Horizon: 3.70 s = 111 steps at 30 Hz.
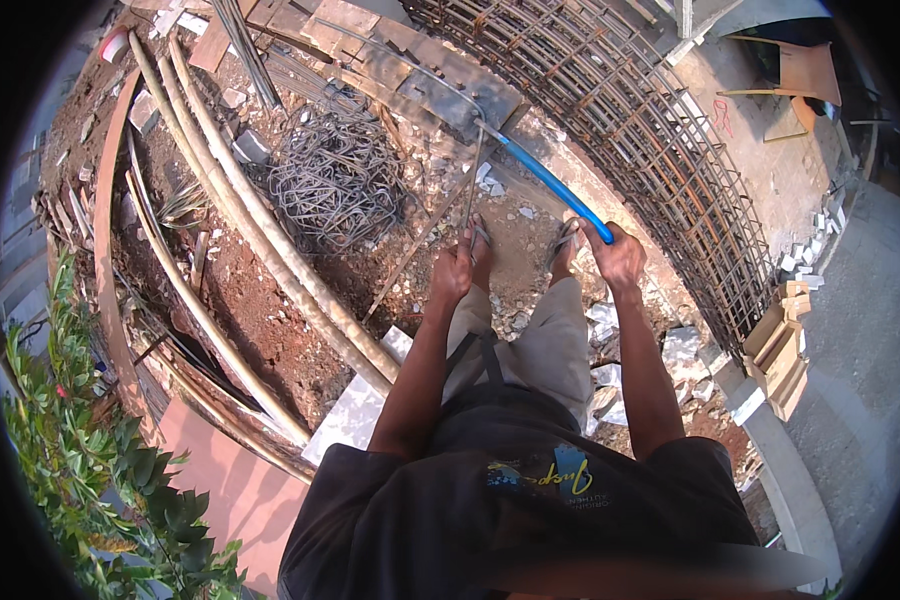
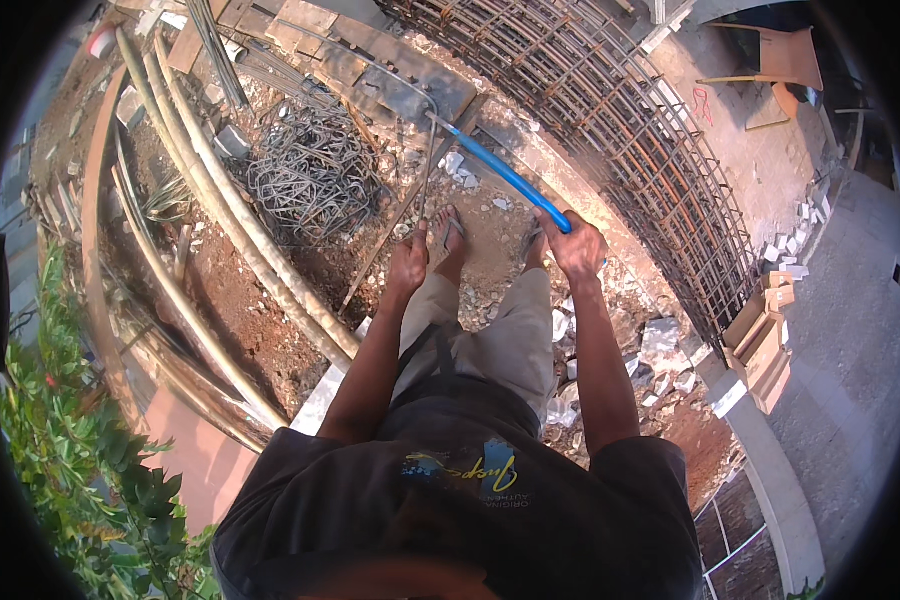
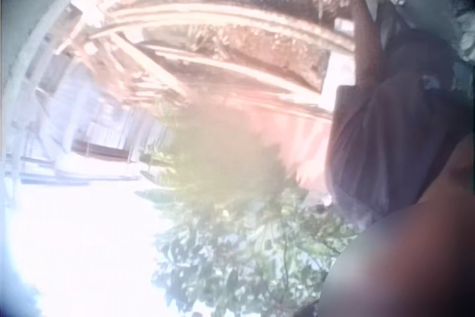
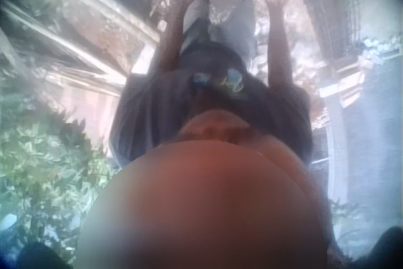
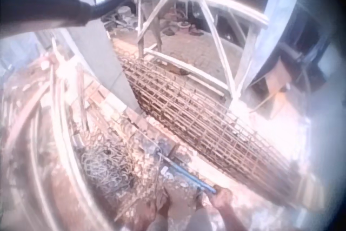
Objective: The person bends steel rods using a manual bending tool at a construction site. They repeatedly position each rod in the tool and apply force to bend it, then place the bent rods aside.
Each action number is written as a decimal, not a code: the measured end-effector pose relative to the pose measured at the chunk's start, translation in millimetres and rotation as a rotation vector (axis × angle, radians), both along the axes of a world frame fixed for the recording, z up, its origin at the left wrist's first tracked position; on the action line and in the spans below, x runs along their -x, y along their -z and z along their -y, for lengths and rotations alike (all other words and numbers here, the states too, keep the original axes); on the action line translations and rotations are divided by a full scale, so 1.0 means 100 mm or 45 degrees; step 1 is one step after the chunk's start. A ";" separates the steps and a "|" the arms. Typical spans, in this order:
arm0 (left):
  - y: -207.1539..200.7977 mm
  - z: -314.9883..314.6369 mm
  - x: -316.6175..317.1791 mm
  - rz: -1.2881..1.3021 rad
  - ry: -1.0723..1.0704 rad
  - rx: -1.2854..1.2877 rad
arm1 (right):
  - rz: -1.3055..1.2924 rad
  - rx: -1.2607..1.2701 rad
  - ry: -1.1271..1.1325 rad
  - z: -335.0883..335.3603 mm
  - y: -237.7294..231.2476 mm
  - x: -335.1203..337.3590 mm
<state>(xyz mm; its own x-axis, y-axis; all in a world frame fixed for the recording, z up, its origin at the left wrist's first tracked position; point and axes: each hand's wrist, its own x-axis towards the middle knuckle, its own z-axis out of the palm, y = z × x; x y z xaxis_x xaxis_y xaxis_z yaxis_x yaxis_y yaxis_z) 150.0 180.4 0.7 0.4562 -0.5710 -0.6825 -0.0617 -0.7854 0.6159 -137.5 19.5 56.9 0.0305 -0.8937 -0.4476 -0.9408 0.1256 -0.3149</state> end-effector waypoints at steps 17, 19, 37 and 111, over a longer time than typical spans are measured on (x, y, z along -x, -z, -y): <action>-0.27 0.18 0.62 0.530 -0.713 -0.224 | 0.411 -0.215 -0.266 0.14 0.03 0.26; -0.27 0.21 0.65 0.543 -0.838 -0.145 | 0.635 -0.695 -0.289 0.41 0.07 0.33; -0.37 0.09 -0.66 0.353 -0.642 -0.133 | 1.125 -1.125 0.158 -0.55 0.12 -0.36; -0.49 0.47 -1.13 0.464 -0.279 0.182 | 1.300 -0.972 0.511 -1.24 -0.12 -1.22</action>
<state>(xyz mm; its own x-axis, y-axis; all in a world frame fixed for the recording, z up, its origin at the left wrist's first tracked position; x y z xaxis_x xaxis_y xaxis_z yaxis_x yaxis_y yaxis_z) 263.2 133.2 50.0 0.7730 -0.5107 -0.3764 -0.1359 -0.7128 0.6881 -15.7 143.5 68.7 0.4447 -0.4574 -0.7701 -0.1837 0.7949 -0.5783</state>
